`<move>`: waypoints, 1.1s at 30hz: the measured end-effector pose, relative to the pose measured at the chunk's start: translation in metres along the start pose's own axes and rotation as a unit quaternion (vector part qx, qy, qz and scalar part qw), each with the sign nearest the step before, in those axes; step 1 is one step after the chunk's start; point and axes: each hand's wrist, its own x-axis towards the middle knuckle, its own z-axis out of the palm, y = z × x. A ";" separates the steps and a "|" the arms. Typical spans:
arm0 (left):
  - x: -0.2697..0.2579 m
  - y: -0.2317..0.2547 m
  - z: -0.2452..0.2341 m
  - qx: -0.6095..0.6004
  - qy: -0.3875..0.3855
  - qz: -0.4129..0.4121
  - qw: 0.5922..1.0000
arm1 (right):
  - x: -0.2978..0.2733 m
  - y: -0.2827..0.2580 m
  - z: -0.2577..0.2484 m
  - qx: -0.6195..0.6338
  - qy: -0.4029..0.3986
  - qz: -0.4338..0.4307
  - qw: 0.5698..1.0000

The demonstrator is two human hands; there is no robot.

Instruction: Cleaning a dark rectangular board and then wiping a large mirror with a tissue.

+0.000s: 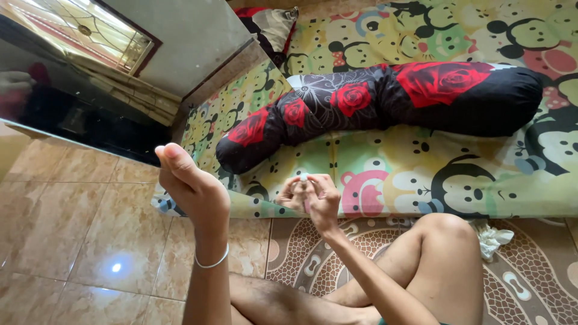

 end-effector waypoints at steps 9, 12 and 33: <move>-0.001 -0.003 -0.004 0.019 0.014 -0.018 1.000 | -0.016 -0.042 0.004 -0.079 -0.002 -0.195 0.978; -0.002 -0.013 -0.006 0.031 0.025 -0.010 0.999 | -0.033 -0.021 0.007 -0.072 -0.028 -0.191 0.979; -0.001 -0.017 -0.009 0.024 0.037 -0.011 0.999 | -0.018 -0.039 0.004 -0.024 -0.049 0.025 0.998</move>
